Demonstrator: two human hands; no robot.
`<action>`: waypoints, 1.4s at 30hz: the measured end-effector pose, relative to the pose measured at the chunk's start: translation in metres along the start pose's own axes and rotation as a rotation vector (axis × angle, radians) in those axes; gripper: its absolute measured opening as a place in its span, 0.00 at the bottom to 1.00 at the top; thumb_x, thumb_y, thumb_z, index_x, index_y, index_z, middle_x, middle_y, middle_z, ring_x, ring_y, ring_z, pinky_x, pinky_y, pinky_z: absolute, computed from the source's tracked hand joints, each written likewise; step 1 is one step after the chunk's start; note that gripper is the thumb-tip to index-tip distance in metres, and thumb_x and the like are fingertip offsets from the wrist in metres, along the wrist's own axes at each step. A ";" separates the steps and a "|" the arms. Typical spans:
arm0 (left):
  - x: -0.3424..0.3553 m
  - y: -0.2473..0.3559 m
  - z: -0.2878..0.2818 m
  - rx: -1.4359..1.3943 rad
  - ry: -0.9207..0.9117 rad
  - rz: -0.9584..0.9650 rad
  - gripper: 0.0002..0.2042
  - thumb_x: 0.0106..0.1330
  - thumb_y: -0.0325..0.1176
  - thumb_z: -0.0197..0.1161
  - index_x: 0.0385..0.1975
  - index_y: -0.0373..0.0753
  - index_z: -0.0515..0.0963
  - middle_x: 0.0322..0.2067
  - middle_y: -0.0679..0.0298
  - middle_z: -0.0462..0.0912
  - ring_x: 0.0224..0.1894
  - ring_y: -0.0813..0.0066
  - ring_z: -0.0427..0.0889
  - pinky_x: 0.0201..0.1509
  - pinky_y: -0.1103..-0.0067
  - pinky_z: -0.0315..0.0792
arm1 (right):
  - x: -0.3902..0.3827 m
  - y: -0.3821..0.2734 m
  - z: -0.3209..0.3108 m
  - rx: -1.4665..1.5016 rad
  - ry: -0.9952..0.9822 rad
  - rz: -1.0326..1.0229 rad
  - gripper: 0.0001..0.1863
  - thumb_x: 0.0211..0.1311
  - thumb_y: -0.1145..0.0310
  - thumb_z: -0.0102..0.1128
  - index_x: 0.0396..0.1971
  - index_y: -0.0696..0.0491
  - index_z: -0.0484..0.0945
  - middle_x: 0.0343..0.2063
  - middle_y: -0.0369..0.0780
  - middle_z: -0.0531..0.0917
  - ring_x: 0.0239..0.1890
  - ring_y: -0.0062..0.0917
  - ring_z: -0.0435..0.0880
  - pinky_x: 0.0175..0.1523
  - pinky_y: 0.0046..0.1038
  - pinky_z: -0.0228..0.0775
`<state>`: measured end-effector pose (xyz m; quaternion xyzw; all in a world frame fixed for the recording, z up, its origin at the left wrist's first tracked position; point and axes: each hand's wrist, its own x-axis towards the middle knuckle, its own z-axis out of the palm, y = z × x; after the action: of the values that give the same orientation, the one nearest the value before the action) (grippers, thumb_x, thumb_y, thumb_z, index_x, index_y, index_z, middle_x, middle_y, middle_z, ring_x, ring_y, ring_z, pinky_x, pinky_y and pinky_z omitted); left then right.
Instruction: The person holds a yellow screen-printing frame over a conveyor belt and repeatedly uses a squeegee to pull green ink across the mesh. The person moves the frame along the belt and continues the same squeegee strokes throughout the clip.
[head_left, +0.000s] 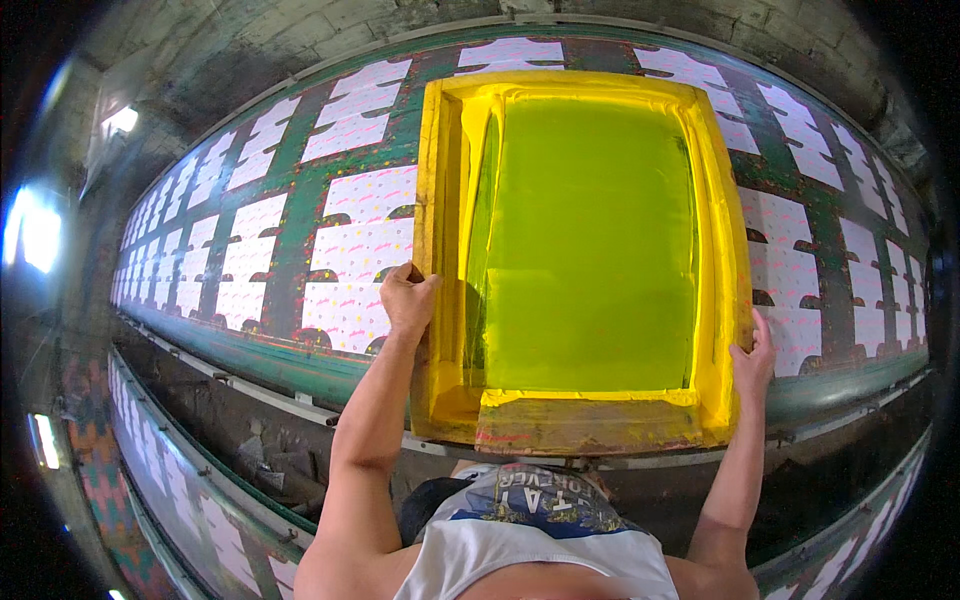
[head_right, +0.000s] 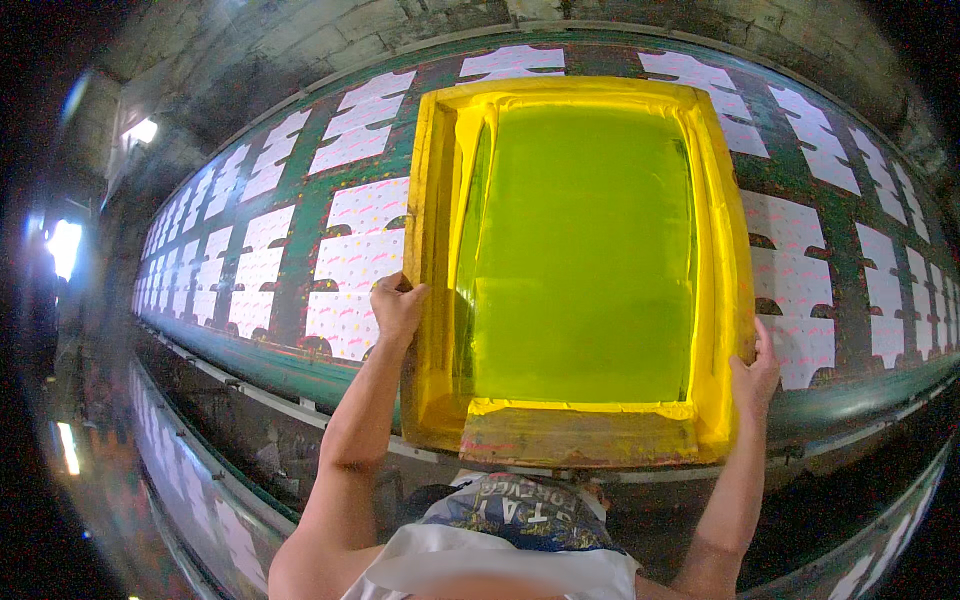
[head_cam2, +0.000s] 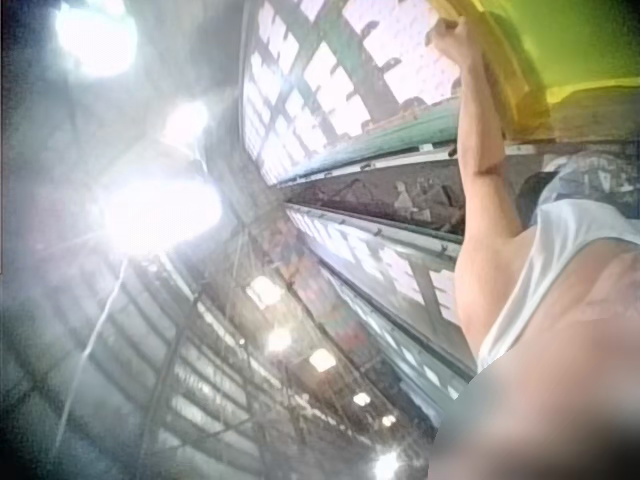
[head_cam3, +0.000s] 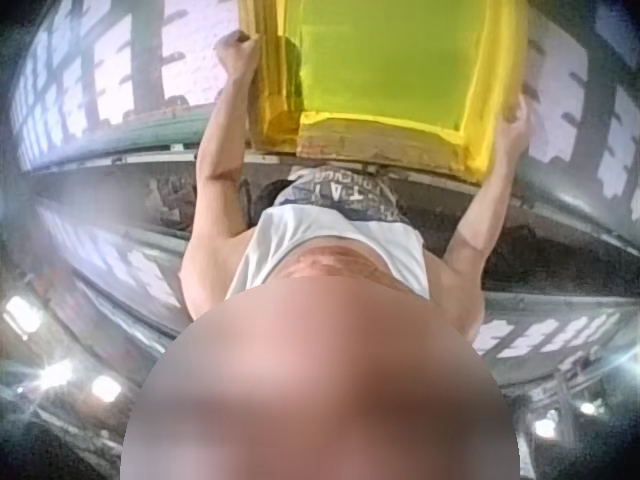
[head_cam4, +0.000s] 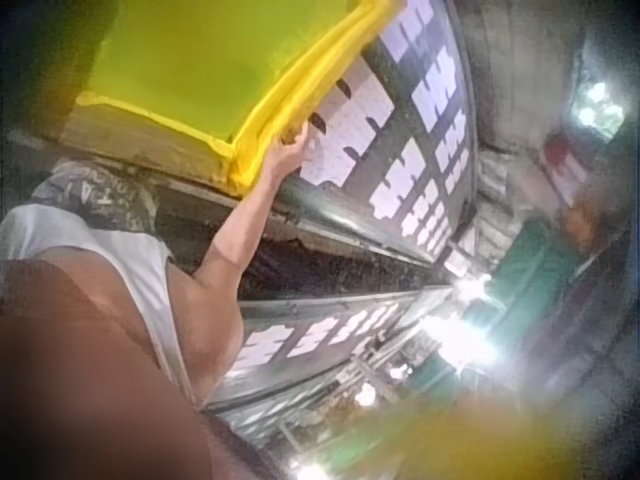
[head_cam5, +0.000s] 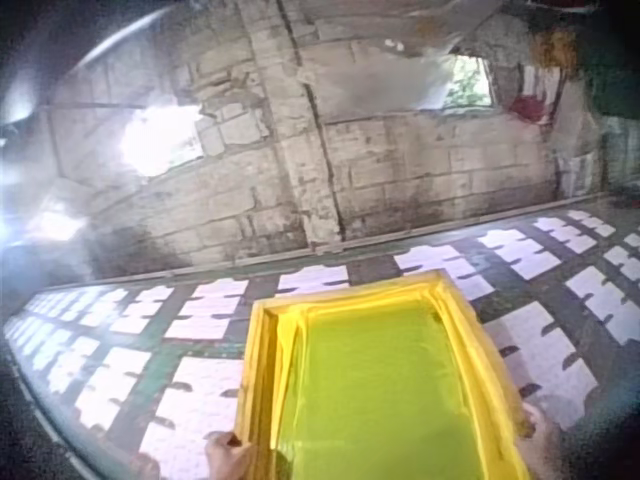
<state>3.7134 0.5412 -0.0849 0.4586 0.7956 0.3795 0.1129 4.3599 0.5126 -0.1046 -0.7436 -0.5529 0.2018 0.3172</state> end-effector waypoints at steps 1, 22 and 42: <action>-0.001 0.002 0.001 0.046 0.004 0.009 0.16 0.53 0.36 0.79 0.24 0.30 0.80 0.22 0.55 0.83 0.25 0.63 0.81 0.35 0.65 0.77 | 0.001 0.003 0.000 -0.024 0.011 0.004 0.47 0.58 0.83 0.71 0.80 0.43 0.74 0.67 0.55 0.86 0.67 0.49 0.87 0.69 0.44 0.81; 0.004 -0.010 0.013 -0.068 -0.133 -0.020 0.13 0.60 0.28 0.78 0.23 0.30 0.78 0.19 0.68 0.75 0.25 0.80 0.70 0.30 0.72 0.67 | -0.026 -0.057 -0.018 -0.411 -0.068 -0.016 0.36 0.68 0.70 0.76 0.77 0.49 0.76 0.69 0.51 0.83 0.71 0.51 0.82 0.74 0.48 0.76; -0.002 -0.024 0.019 -0.052 -0.076 0.116 0.15 0.57 0.29 0.79 0.26 0.29 0.76 0.29 0.52 0.80 0.33 0.53 0.79 0.43 0.61 0.75 | -0.169 -0.212 0.054 -0.421 -0.612 -0.856 0.20 0.68 0.68 0.62 0.58 0.52 0.87 0.50 0.44 0.88 0.54 0.41 0.89 0.60 0.43 0.83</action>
<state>3.7088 0.5422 -0.1155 0.5148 0.7528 0.3882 0.1327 4.1255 0.4054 -0.0050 -0.4079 -0.9002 0.1470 0.0411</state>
